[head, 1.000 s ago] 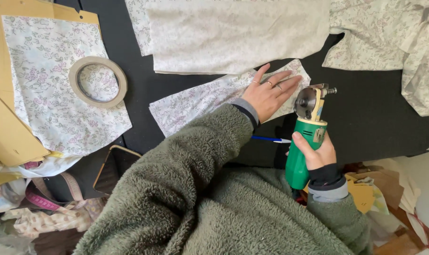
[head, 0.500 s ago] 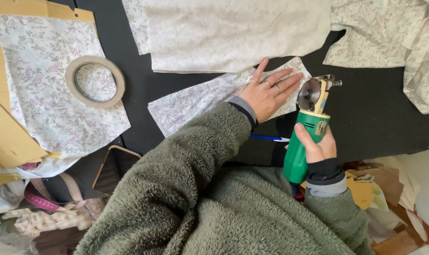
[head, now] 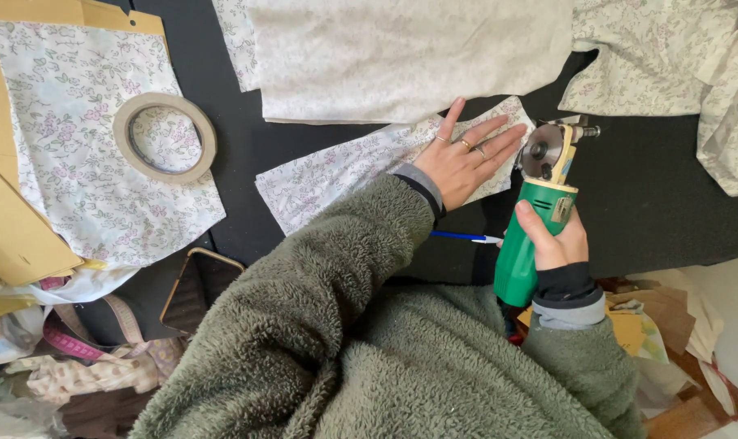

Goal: The person uses a green electric rotary cutter to cut a piece of floral-patterned fabric on a black table. They then place a cardboard pattern on the fabric, trace its outline with a blue pen, and cut the fabric again using the rotary cutter. Finally, they use red-handled scissors to trim the cut fabric piece.

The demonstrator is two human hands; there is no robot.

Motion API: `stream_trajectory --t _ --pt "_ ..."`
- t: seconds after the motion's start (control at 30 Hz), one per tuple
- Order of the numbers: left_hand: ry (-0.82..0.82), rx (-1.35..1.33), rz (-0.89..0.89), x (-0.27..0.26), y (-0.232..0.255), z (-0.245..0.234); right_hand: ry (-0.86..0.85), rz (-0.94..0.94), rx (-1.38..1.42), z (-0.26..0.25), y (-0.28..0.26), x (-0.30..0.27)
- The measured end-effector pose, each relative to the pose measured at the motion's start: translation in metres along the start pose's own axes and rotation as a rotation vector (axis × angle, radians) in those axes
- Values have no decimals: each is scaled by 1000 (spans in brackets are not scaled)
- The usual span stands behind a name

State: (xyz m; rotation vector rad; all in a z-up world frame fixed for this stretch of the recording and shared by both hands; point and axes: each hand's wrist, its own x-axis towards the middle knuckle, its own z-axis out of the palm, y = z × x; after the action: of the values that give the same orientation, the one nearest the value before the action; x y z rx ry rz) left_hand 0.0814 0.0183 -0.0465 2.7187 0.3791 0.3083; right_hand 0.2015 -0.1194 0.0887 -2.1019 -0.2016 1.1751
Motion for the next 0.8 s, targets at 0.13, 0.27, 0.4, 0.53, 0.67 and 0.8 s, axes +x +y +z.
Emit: stream_trajectory --t 0.13,0.27,0.4,0.53,0.67,0.8 --pt "4 -12 -2 0 0 5 11 -18 19 1 -1 3" --pt "19 -33 -7 -1 0 4 19 -25 -5 -1 -4 6" --pt "25 -17 -11 -1 0 3 19 -31 3 -1 -9 10" --pt "43 -43 -10 -1 2 3 40 -62 19 -6 -5 14" --pt "93 -73 -7 1 -4 7 50 -263 6 -31 12 11" --pt "183 -149 -48 -3 2 3 188 -409 -36 -69 32 -9"
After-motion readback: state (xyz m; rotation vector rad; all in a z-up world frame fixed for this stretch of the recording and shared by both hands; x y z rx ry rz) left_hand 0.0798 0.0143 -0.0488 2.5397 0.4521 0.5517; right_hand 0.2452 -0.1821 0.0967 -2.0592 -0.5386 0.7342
